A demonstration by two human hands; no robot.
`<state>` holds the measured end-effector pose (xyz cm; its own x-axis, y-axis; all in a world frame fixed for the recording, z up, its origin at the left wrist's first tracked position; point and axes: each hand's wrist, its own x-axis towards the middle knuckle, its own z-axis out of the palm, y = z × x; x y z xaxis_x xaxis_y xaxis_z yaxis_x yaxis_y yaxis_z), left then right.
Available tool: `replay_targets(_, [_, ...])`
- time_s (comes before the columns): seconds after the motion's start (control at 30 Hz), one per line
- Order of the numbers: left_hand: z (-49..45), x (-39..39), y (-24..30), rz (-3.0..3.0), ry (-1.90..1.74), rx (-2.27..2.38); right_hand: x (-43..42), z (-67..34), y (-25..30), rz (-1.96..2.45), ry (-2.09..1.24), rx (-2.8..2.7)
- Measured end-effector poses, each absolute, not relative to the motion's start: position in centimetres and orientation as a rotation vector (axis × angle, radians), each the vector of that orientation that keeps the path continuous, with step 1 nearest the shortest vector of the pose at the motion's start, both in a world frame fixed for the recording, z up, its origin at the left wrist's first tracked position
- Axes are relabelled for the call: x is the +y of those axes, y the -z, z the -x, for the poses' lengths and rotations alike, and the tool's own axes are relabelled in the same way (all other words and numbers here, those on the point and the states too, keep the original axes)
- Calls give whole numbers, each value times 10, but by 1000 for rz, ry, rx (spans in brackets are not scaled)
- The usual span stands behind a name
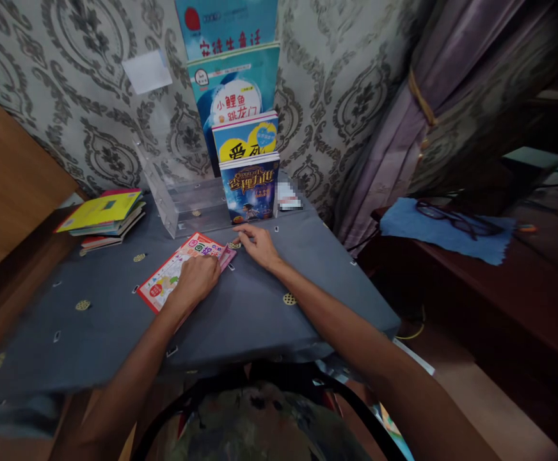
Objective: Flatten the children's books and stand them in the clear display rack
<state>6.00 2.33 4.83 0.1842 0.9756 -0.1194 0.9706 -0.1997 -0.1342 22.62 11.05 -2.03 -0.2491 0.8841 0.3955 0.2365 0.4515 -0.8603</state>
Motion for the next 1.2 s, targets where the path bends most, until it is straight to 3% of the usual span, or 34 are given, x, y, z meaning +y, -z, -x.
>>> replay_targets(0.3, [-63,21,-44,2391,-276,-1965,105,-223,18,975,-794,-1829])
replay_targets(0.6, [-70,12,-32,2376,-263,-1920,99,-222,12,1128,-546,-2294])
replay_targets(0.83, [-12,-2,-28,2555,-22,-1905,98,-223,10,1072,-487,-2418])
replay_targets(1.03, [52,-20,4,2304,87,-2013,96,-221,8,1072,-429,-2521])
replay_targets(1.2, [40,-33,-2,2269,-11,-1996,94,-217,10,1115,-360,-2516])
